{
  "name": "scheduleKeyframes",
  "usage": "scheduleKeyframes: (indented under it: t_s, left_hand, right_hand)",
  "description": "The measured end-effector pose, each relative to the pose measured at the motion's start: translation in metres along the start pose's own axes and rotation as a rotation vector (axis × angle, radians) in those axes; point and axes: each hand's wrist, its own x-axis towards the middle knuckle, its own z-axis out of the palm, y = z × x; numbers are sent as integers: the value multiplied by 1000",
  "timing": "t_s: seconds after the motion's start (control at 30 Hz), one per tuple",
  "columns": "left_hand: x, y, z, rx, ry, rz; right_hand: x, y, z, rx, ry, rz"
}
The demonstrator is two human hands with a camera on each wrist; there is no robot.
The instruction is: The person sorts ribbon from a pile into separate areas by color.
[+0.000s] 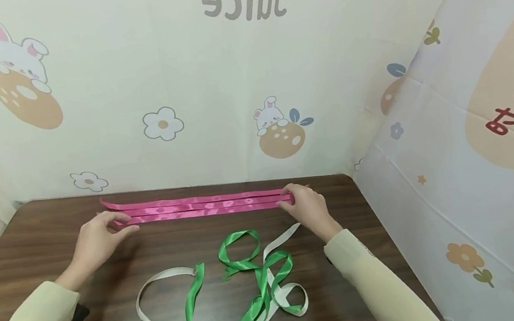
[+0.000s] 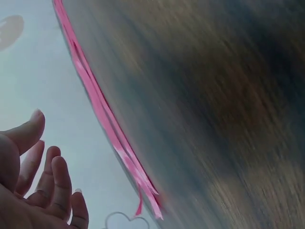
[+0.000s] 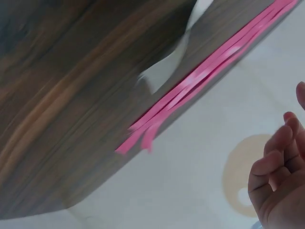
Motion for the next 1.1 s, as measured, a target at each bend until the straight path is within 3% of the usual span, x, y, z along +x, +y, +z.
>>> scheduleKeyframes:
  t_s: [0.27, 0.43, 1.1]
  left_hand:
    - [-24, 13, -1, -3, -47, 36]
    - [-39, 18, -5, -4, -99, 24]
    - [-83, 21, 0, 54, -163, -6]
  right_hand:
    - [-5, -35, 4, 59, 1, -155]
    - [-8, -55, 8, 65, 13, -202]
    - [-19, -127, 24, 116, -59, -400]
